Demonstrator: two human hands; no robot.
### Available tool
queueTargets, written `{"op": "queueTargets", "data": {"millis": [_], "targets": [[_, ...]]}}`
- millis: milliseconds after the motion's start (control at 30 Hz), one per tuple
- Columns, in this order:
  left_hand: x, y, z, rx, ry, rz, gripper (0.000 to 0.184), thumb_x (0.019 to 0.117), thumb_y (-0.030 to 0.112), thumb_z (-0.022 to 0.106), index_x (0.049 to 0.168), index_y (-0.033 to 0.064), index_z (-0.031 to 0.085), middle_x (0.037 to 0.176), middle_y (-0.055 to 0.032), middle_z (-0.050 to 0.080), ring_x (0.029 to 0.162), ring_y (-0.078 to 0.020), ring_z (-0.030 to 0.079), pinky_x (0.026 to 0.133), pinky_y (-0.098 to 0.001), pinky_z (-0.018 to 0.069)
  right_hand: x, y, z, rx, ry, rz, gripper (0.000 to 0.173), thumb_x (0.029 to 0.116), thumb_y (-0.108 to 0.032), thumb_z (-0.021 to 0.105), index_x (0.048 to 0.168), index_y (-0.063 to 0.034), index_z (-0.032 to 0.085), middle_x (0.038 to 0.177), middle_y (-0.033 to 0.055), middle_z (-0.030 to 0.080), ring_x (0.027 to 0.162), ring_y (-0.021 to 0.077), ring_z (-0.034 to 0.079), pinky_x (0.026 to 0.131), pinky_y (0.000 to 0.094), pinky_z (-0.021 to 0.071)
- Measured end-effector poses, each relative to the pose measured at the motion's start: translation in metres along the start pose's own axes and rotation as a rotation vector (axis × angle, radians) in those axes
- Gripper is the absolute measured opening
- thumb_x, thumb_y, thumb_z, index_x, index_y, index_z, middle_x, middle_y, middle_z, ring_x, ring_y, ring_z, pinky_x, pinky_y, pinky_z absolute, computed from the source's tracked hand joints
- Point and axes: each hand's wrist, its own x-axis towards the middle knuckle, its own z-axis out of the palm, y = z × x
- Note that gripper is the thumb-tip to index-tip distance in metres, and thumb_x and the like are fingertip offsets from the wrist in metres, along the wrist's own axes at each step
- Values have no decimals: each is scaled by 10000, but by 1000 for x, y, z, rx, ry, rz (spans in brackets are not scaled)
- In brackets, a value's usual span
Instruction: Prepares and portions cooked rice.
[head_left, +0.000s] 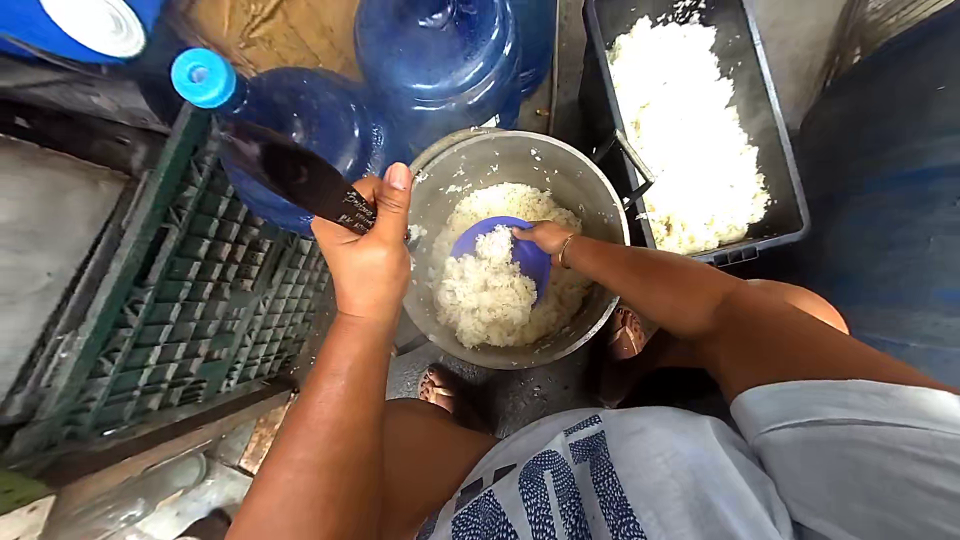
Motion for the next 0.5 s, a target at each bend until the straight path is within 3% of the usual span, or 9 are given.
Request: {"op": "queueTargets", "data": {"millis": [200,500], "targets": [[4,2,-7,-21,74,-66,339,1041,227,592,717,255,496,563,133,467,495,-36,466,531,-227,439,-29,-23,-35,200,90,-89,413,1061,-338,582,1389,-88,582,1192,143,698,1062,240,695,930,450,582],[1,-2,-3,-17,78,-95,358,1045,262,594,704,247,488,545,123,446,479,-47,447,515,-236,424,-61,-13,-49,529,204,-184,436,1045,-374,596,1384,-100,588,1184,136,715,1060,254,712,911,471,602]]}}
